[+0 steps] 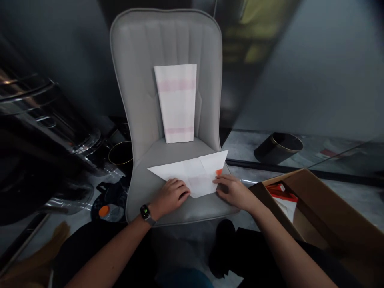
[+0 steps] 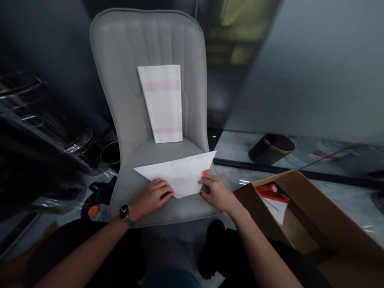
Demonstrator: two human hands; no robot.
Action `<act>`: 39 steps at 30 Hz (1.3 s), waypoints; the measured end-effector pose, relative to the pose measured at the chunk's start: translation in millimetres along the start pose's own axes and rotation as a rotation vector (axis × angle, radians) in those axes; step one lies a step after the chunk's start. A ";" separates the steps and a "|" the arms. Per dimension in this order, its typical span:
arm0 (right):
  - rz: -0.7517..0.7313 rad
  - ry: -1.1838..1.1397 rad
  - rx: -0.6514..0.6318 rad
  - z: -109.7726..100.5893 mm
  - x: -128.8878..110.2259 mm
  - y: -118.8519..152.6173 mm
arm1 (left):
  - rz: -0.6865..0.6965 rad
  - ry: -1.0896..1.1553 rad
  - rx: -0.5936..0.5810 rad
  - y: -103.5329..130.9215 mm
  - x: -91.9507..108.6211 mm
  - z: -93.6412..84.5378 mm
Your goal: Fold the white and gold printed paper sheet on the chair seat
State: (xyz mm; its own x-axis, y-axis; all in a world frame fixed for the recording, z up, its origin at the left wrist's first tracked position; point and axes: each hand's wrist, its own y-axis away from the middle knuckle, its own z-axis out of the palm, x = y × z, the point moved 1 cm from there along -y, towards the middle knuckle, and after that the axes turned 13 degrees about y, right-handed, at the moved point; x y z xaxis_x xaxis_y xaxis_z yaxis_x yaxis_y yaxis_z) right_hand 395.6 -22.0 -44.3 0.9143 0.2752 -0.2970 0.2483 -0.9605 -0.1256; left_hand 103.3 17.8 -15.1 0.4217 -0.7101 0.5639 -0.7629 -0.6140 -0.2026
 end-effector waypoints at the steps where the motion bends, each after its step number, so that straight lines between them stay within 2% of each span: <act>1: -0.002 -0.006 -0.008 0.2 0.2 0.0 | -0.007 0.015 0.012 0.3 -0.4 0.4; 6: 0.002 -0.010 -0.030 0.3 -2.0 -0.4 | -0.061 0.104 0.082 0.0 -5.2 1.3; 11: 0.040 0.011 -0.001 -2.2 -3.0 2.7 | -0.018 0.118 0.079 -0.9 -0.8 -3.3; 16: 0.066 -0.011 0.059 -8.6 2.1 5.1 | -0.017 0.184 0.147 1.6 15.1 -25.4; 18: 0.092 -0.086 0.123 -11.8 6.3 2.0 | -0.073 0.230 0.223 0.9 18.4 -38.9; 20: 0.141 -0.173 0.214 -15.3 11.7 -4.2 | -0.152 0.295 0.347 -3.0 16.8 -54.0; 22: 0.246 -0.255 0.302 -18.1 18.1 -12.4 | -0.229 0.366 0.490 -10.5 8.5 -68.8; 24: 0.413 -0.329 0.333 -18.6 24.7 -21.3 | -0.290 0.418 0.596 -21.0 -6.8 -80.8; 27: 0.638 -0.455 0.202 -13.8 32.0 -32.8 | -0.389 0.414 0.656 -39.5 -36.0 -89.8; 29: 0.682 -0.554 0.081 -8.4 34.6 -38.2 | -0.441 0.341 0.687 -50.3 -50.6 -89.9; 31: 0.691 -0.627 0.019 -3.5 37.0 -41.4 | -0.403 0.189 0.705 -56.3 -54.8 -87.1; 33: 0.716 -0.663 0.019 -0.4 40.9 -42.4 | -0.290 0.003 0.647 -54.2 -49.4 -82.3; 34: 0.738 -0.682 0.028 0.5 43.3 -42.2 | -0.232 -0.072 0.570 -49.5 -45.0 -79.2; 37: 0.819 -0.752 0.069 1.5 51.4 -40.2 | -0.155 -0.138 0.170 -21.1 -35.9 -66.6; 38: 0.845 -0.781 0.083 1.7 53.7 -39.1 | -0.169 -0.132 0.032 -8.5 -35.7 -61.8; 39: 0.867 -0.813 0.098 2.1 55.6 -37.6 | -0.214 -0.135 -0.056 4.2 -37.2 -57.1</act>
State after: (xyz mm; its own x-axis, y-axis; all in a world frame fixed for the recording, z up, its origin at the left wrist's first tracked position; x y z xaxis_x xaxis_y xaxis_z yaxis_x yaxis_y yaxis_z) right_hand 436.4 29.6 -58.2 0.2856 -0.4847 -0.8267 -0.4104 -0.8414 0.3516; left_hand 56.3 61.3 8.8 0.6351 -0.6077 0.4768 -0.6737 -0.7378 -0.0430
